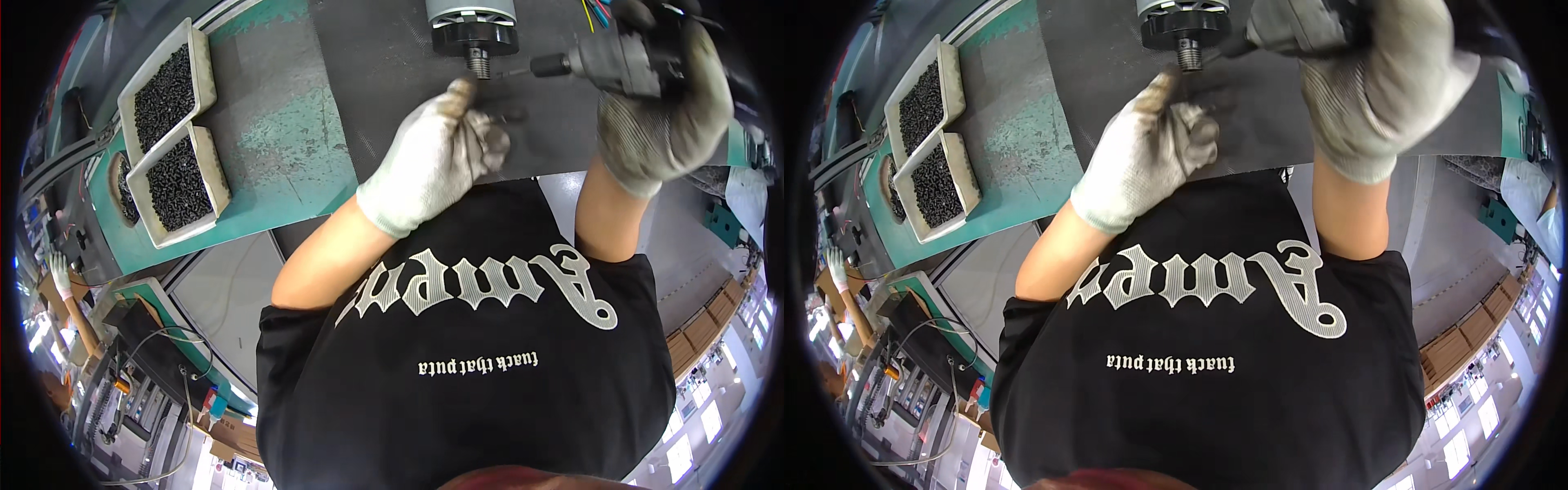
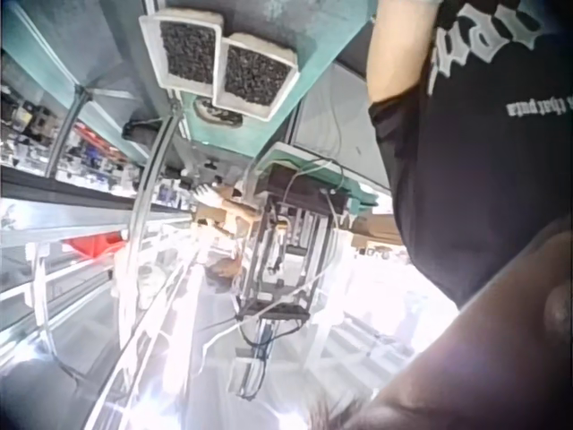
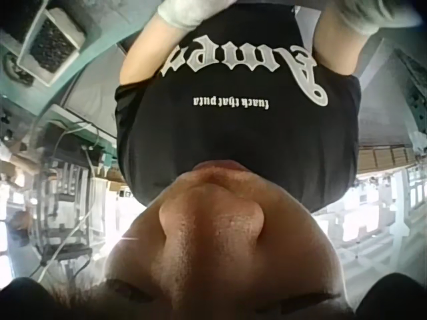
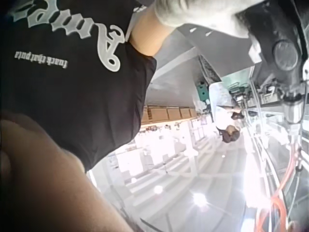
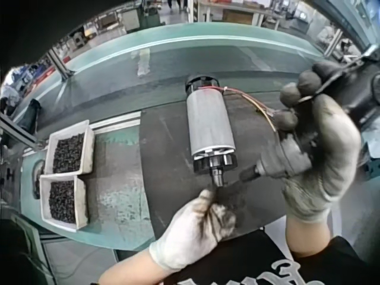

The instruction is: Assemble electric motor and fan components using hand tools on a production line.

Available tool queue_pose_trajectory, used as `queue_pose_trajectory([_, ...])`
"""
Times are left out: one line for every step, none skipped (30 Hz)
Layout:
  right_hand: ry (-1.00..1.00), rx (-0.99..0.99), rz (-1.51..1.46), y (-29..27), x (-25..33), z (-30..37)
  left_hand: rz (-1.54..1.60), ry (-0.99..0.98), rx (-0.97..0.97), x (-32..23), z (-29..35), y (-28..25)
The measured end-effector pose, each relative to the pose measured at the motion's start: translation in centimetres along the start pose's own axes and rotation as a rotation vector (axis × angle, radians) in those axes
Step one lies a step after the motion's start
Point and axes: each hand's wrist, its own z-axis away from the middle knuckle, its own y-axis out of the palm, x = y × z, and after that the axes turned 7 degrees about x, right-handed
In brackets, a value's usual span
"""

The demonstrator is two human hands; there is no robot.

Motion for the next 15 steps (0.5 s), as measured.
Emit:
queue_pose_trajectory([-0.015,-0.002,0.012,-0.2,-0.4,-0.2,0.0,0.002,0.003,-0.4,-0.7,-0.4])
queue_pose_trajectory([-0.029,-0.004,0.024,-0.1,-1.0,-0.6,0.016,0.023,0.051,-0.6,-1.4,-1.1])
queue_pose_trajectory([-0.043,-0.004,0.036,0.4,-1.4,-0.6,0.034,0.044,0.098,-0.8,-1.9,-1.5])
queue_pose_trajectory([-0.055,-0.004,0.049,0.3,-1.9,-0.7,0.053,0.065,0.145,-0.8,-2.1,-1.7])
queue_pose_trajectory([-0.067,-0.003,0.062,0.2,-2.1,-0.8,0.058,0.069,0.147,-0.8,-2.3,-1.9])
queue_pose_trajectory([-0.06,0.077,0.042,-0.3,-2.5,-0.8,0.007,0.08,0.141,-0.7,-2.4,-2.2])
queue_pose_trajectory([-0.058,0.084,0.042,-0.3,-2.7,-0.8,-0.044,0.091,0.134,-0.7,-2.6,-2.3])
queue_pose_trajectory([-0.074,0.097,0.066,-0.2,-2.8,-0.7,-0.095,0.099,0.125,-0.7,-2.6,-2.1])
queue_pose_trajectory([-0.089,0.11,0.091,-0.1,-2.9,-0.5,-0.089,0.101,0.125,-0.7,-2.6,-1.8])
queue_pose_trajectory([-0.103,0.123,0.115,0.1,-3.0,-0.4,-0.159,0.121,0.088,-0.6,-2.5,-1.5])
queue_pose_trajectory([-0.118,0.135,0.139,0.2,-3.1,-0.2,-0.228,0.14,0.051,-0.6,-2.4,-1.0])
queue_pose_trajectory([-0.113,0.138,0.14,0.3,-3.2,0.1,-0.298,0.159,0.013,-0.7,-2.3,-0.8])
queue_pose_trajectory([-0.144,0.168,0.207,0.4,-3.2,0.5,-0.294,0.158,0.012,-0.7,-2.4,-0.8])
queue_pose_trajectory([-0.175,0.198,0.273,0.6,-3.1,1.0,-0.318,0.155,-0.011,-0.7,-2.5,-0.9])
queue_pose_trajectory([-0.206,0.228,0.339,1.0,-2.9,1.5,-0.342,0.152,-0.035,-0.7,-2.5,-0.9])
